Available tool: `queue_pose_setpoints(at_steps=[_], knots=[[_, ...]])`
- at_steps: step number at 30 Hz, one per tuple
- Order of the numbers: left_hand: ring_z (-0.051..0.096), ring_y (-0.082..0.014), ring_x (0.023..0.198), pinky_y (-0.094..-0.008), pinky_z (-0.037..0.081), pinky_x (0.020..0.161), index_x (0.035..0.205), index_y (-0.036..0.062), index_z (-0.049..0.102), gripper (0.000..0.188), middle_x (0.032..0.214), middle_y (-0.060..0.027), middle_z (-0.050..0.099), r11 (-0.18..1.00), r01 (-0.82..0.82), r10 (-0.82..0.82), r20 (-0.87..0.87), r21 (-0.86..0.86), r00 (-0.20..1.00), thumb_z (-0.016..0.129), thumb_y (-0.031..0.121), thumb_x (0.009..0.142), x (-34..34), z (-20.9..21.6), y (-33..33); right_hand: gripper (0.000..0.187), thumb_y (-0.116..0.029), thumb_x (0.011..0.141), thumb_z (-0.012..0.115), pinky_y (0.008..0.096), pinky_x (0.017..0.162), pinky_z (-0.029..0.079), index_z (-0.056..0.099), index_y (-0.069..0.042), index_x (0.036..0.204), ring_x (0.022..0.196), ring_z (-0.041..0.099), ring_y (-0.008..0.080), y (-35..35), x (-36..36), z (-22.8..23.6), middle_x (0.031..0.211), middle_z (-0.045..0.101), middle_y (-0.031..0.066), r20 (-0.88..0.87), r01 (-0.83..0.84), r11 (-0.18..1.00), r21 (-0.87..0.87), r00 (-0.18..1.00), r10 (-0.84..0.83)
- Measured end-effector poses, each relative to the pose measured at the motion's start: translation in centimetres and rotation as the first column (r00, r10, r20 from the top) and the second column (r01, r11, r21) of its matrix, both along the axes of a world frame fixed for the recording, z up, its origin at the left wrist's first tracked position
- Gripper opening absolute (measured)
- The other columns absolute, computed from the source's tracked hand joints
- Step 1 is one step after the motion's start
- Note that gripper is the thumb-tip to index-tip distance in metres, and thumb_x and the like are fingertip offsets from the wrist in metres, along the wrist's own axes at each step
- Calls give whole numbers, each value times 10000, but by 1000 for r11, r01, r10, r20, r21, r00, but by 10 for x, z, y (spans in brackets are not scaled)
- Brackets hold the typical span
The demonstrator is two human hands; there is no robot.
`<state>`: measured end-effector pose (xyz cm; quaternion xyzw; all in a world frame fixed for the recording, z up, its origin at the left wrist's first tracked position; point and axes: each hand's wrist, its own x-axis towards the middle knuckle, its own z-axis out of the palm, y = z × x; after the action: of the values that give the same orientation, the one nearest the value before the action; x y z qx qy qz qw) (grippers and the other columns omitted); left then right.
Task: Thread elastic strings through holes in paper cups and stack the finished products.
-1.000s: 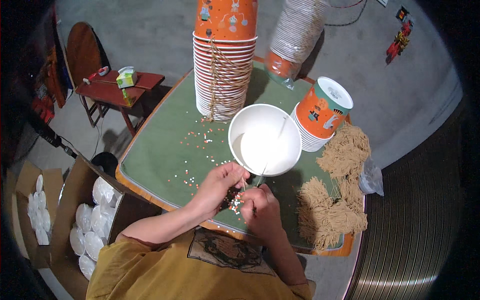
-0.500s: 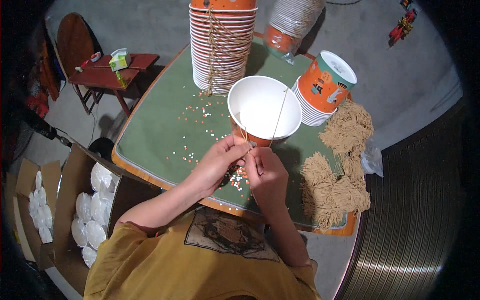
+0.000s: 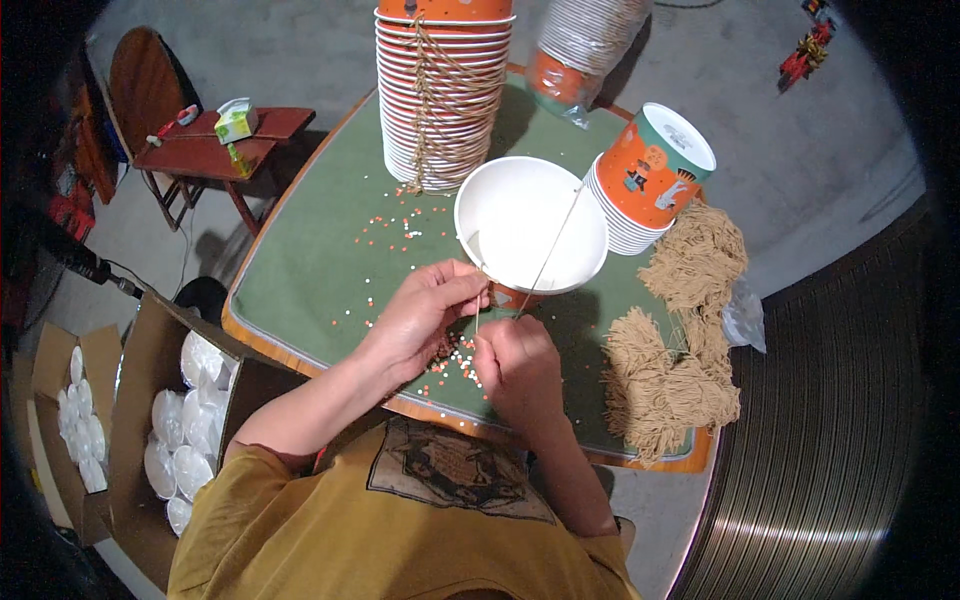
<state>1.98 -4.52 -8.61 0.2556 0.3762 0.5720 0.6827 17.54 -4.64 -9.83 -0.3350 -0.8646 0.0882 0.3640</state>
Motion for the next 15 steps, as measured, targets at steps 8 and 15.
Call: queue_pose_setpoints(at_steps=[8, 15], knots=[[555, -116, 766, -260, 456, 728, 892, 15, 569, 116, 840, -30, 595, 997, 45, -20, -385, 57, 923, 621, 119, 886, -16, 9, 22, 144, -31, 710, 643, 406, 665, 443, 540, -49, 809, 694, 534, 308, 13, 9, 4, 717, 543, 113, 124, -125, 992, -11, 984, 126], [544, -237, 781, -327, 440, 701, 869, -16, 509, 146, 818, -126, 536, 843, 171, 512, -858, 511, 42, 595, 102, 866, -15, 11, 24, 196, -54, 682, 662, 362, 664, 423, 515, -60, 811, 739, 513, 257, 27, 2, -1, 753, 516, 74, 111, -222, 971, 91, 971, 211]])
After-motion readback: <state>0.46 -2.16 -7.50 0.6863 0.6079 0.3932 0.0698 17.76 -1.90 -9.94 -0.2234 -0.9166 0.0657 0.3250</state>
